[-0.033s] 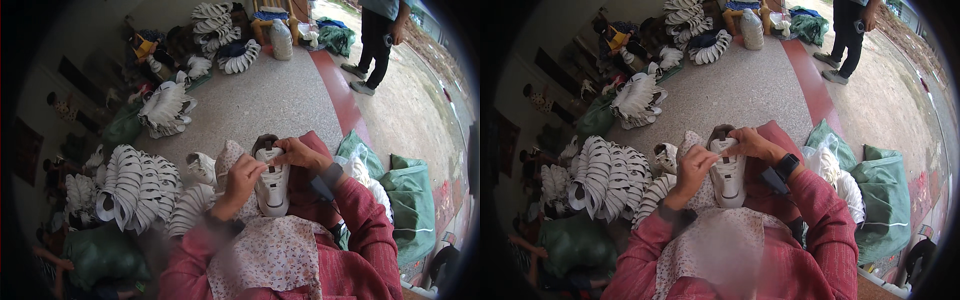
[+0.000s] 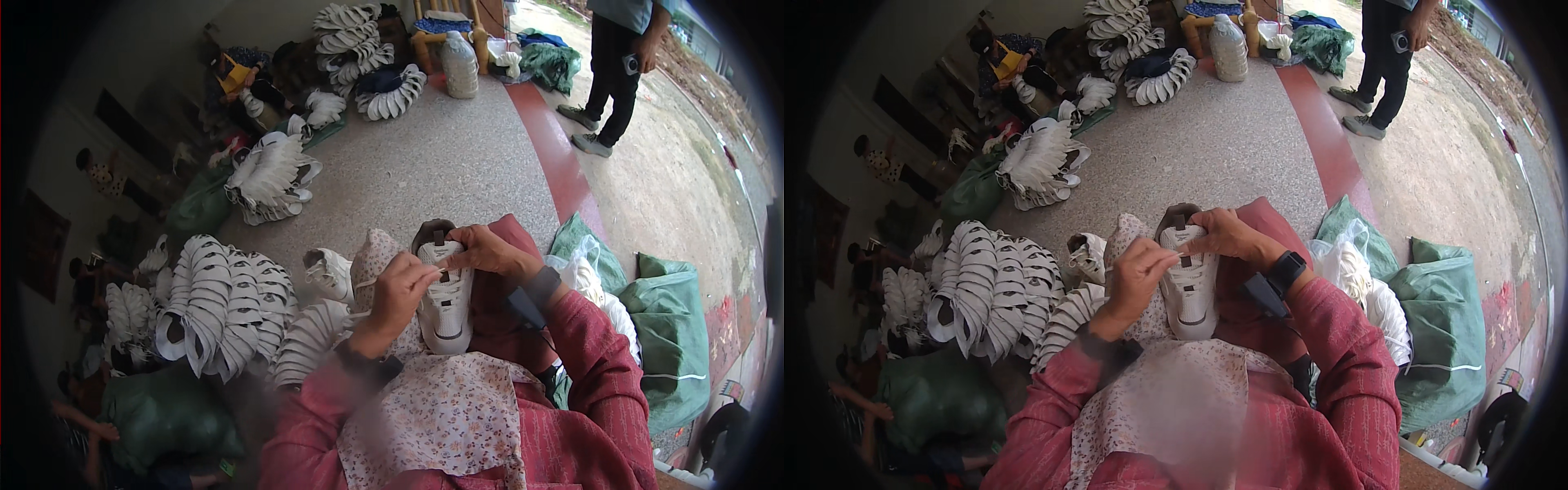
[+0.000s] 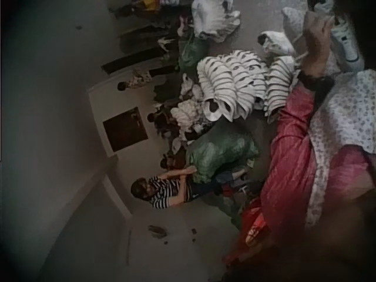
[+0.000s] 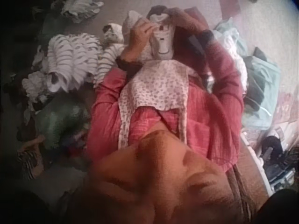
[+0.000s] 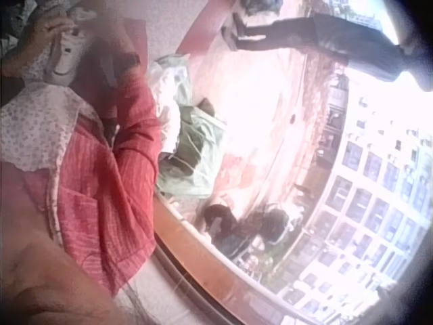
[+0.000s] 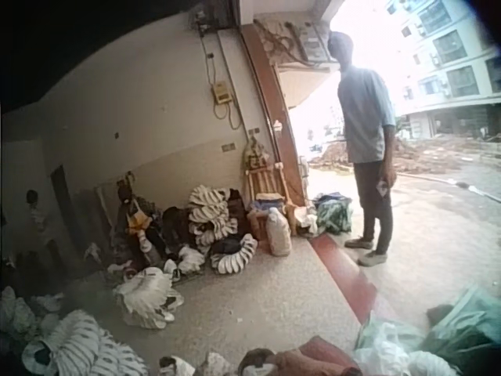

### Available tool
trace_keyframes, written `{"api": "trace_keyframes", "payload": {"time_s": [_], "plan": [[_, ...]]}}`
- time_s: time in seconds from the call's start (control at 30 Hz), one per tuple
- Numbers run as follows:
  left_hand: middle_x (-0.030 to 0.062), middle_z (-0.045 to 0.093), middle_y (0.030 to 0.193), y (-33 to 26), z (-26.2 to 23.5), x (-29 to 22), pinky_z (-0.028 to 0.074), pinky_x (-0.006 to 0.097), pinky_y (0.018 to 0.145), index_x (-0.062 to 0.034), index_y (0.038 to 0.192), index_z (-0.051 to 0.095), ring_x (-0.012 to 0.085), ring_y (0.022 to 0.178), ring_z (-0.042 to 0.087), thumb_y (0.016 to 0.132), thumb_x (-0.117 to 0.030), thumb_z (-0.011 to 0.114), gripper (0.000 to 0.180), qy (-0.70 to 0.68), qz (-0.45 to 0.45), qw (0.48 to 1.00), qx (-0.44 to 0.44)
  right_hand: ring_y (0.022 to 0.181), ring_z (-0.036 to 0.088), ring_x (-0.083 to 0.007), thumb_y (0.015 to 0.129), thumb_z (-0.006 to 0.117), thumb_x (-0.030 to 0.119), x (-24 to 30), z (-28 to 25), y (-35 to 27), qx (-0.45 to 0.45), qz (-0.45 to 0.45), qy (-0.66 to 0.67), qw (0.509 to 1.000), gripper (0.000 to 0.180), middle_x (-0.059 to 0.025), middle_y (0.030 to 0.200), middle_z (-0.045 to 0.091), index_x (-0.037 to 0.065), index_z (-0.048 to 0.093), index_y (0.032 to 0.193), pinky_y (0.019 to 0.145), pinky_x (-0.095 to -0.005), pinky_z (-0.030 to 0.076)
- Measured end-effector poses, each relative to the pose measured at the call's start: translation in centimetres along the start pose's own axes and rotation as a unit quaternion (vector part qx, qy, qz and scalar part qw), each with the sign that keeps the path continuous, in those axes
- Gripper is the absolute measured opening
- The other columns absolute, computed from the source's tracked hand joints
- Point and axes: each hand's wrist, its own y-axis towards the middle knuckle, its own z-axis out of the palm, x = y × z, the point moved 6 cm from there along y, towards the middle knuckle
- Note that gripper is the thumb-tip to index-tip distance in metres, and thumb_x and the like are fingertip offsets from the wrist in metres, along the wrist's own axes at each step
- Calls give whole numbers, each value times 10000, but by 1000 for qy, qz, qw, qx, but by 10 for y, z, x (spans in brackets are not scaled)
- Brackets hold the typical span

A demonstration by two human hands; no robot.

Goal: Lacing a new white sneaker while sitting on the floor in a shoe factory.

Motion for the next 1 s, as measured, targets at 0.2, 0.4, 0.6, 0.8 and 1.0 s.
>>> {"api": "trace_keyframes", "payload": {"time_s": [0.2,0.4,0.6,0.8,1.0], "plan": [[101,581,853,-12,10,-8,511,354,654,-27,1010,685,264,751,607,810,16,691,204,177,152,972,-20,788,616,-80,849,772,198,-1,-6,-1,-23,6,-59,998,267,-38,854,713,10,696,1022,716,-276,509],[94,559,880,-13,3,-1,514,376,661,-50,984,671,288,751,612,810,32,666,193,121,113,986,-34,784,598,-66,864,766,192,3,-1,0,-11,11,46,999,245,0,848,690,0,695,999,700,-261,498],[111,545,899,-7,6,0,504,421,652,-57,900,621,337,781,623,865,-45,619,37,176,49,983,25,804,604,-57,882,743,135,4,4,-5,-10,21,103,994,206,9,885,693,-5,688,1024,720,-243,499],[137,545,905,-4,10,9,498,442,680,-45,865,600,363,836,619,903,-106,586,73,168,-25,981,89,860,631,-66,887,725,72,4,6,-4,-11,28,165,986,178,-10,945,714,-2,685,1044,766,-229,512],[141,555,904,-3,12,27,489,436,699,-35,845,619,361,835,616,895,-132,619,110,18,-81,995,61,846,620,-63,886,731,91,2,4,-1,-9,31,135,990,180,-1,933,708,1,686,1035,759,-233,505]]}}
